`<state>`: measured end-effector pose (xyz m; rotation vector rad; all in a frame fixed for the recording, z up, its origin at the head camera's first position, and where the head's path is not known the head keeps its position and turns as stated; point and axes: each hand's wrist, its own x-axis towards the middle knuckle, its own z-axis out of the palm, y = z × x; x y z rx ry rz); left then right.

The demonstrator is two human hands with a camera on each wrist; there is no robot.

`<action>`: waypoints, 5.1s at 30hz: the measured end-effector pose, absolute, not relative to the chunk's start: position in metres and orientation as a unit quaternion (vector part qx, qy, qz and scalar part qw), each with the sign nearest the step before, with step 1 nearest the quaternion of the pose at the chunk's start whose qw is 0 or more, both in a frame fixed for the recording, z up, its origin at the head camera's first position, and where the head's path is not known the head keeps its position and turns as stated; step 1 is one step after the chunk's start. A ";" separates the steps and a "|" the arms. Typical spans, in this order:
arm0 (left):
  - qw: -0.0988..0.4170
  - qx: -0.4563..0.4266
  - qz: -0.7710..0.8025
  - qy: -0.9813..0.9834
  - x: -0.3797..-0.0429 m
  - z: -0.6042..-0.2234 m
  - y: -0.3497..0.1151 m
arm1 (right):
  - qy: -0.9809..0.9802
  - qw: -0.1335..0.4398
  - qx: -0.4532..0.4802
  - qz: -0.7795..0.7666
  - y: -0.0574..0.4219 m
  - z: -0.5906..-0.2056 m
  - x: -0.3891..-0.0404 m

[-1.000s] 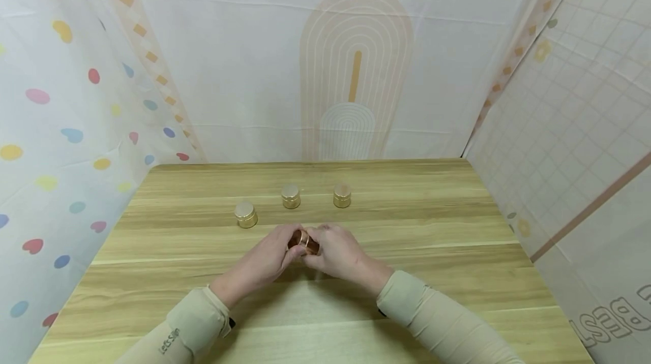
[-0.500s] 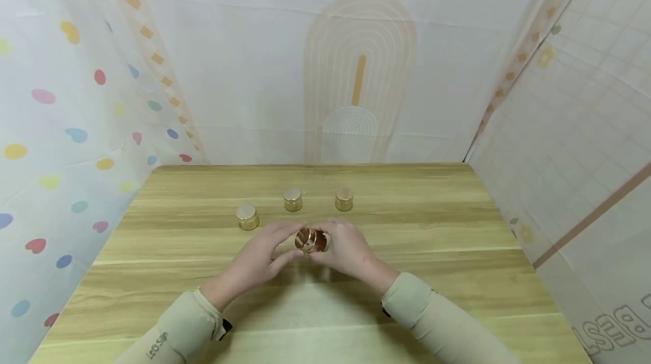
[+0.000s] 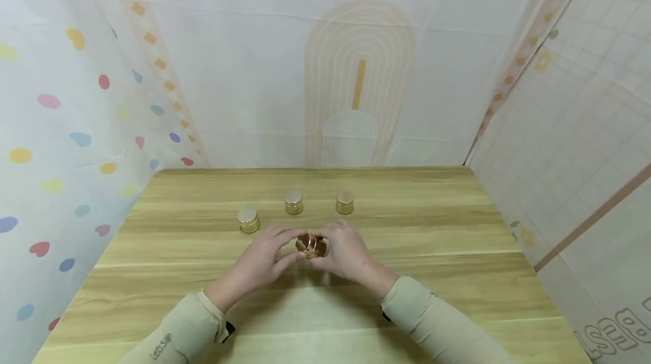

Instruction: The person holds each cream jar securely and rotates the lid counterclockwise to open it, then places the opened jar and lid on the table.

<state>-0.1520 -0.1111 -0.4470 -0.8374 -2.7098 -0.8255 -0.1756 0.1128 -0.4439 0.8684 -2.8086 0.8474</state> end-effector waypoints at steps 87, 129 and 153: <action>0.175 -0.319 -0.210 -0.908 -0.159 -0.450 -0.117 | -0.911 0.058 0.309 0.266 0.109 -0.450 -0.178; 0.093 -0.294 -0.230 -0.923 -0.158 -0.450 -0.115 | -0.911 0.058 0.309 0.266 0.110 -0.454 -0.179; 0.096 -0.300 -0.217 -0.924 -0.161 -0.455 -0.117 | -0.911 0.059 0.317 0.256 0.110 -0.455 -0.179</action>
